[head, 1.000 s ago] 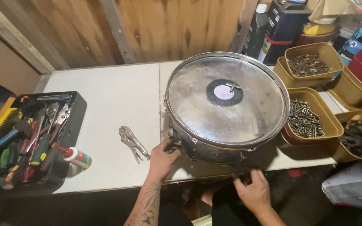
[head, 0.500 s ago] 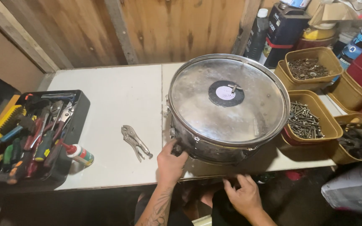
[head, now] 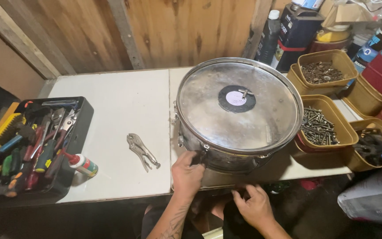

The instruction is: The person wipes the metal body of a snare drum with a cloth on a workbench. They then rotate the drum and use their hands to tighten the tension rods on the drum shell.

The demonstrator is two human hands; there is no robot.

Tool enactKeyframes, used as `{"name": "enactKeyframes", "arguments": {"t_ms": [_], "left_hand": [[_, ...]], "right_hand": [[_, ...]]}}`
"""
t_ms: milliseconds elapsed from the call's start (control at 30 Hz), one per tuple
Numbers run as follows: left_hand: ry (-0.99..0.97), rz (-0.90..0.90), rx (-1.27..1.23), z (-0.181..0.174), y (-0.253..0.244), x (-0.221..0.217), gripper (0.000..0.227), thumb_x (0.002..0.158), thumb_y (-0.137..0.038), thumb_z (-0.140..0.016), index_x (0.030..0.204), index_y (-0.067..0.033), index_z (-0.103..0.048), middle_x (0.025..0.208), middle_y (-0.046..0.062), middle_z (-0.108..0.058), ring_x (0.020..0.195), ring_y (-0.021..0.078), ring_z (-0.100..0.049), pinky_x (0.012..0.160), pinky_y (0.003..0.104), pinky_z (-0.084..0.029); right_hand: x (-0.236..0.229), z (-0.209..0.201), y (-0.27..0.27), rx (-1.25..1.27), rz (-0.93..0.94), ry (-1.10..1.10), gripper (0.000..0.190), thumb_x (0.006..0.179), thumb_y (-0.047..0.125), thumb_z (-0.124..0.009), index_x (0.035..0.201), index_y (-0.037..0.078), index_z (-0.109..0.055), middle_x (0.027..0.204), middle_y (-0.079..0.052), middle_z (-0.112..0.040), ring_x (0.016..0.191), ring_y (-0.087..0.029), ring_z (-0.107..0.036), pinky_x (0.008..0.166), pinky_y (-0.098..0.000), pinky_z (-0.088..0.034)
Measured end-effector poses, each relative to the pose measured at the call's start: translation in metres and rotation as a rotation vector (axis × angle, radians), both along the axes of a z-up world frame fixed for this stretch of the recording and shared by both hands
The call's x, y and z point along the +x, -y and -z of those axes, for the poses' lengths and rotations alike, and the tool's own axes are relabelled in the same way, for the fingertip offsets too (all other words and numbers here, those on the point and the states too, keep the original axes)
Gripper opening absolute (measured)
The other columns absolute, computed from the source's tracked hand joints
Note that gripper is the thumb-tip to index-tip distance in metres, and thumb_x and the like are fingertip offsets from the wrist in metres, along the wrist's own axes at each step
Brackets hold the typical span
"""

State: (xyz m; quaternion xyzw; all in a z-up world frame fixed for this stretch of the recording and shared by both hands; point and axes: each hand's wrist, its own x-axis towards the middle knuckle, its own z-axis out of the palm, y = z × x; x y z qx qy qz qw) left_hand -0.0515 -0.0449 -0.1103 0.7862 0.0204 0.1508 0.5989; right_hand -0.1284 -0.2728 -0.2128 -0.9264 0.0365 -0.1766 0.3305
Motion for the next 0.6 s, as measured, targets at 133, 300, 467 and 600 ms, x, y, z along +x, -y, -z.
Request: {"name": "enactKeyframes", "arguments": {"t_ms": [133,300,467,600], "left_hand": [[0.265,0.018,0.078,0.01,0.002,0.001,0.022,0.074,-0.003,-0.07,0.094,-0.0059,-0.078,0.085,0.0,-0.071,0.079,0.0126,-0.067,0.069,0.025,-0.053],[0.209,0.032,0.131,-0.007,0.003,0.0,0.014,0.079,-0.013,-0.077,0.092,-0.0082,-0.078,0.083,0.0,-0.073,0.075,0.0119,-0.068,0.065,0.026,-0.056],[-0.064,0.098,0.142,-0.02,-0.005,0.001,0.016,0.081,-0.018,-0.079,0.096,-0.0119,-0.081,0.089,-0.001,-0.076,0.075,0.0107,-0.07,0.066,0.027,-0.059],[0.077,0.08,0.078,-0.016,-0.007,0.002,0.019,0.077,-0.012,-0.077,0.095,-0.0065,-0.081,0.09,0.003,-0.077,0.076,0.0117,-0.073,0.067,0.025,-0.062]], "right_hand": [[-0.002,-0.002,0.002,0.014,0.019,-0.081,0.022,0.075,0.037,-0.08,0.084,0.017,-0.077,0.073,-0.006,-0.074,0.074,-0.027,-0.066,0.077,-0.0389,-0.053],[0.003,0.001,0.003,0.017,-0.027,-0.029,0.024,0.075,0.035,-0.081,0.089,0.016,-0.079,0.083,-0.006,-0.079,0.08,-0.029,-0.07,0.082,-0.0392,-0.055],[0.007,-0.013,-0.013,0.019,-0.095,-0.003,0.026,0.078,0.038,-0.079,0.077,0.013,-0.074,0.062,-0.007,-0.073,0.061,-0.03,-0.068,0.068,-0.0412,-0.053],[0.013,-0.034,-0.032,0.087,-0.201,-0.057,0.025,0.08,0.038,-0.076,0.084,0.014,-0.079,0.07,-0.005,-0.076,0.067,-0.025,-0.074,0.069,-0.0373,-0.057]]}}
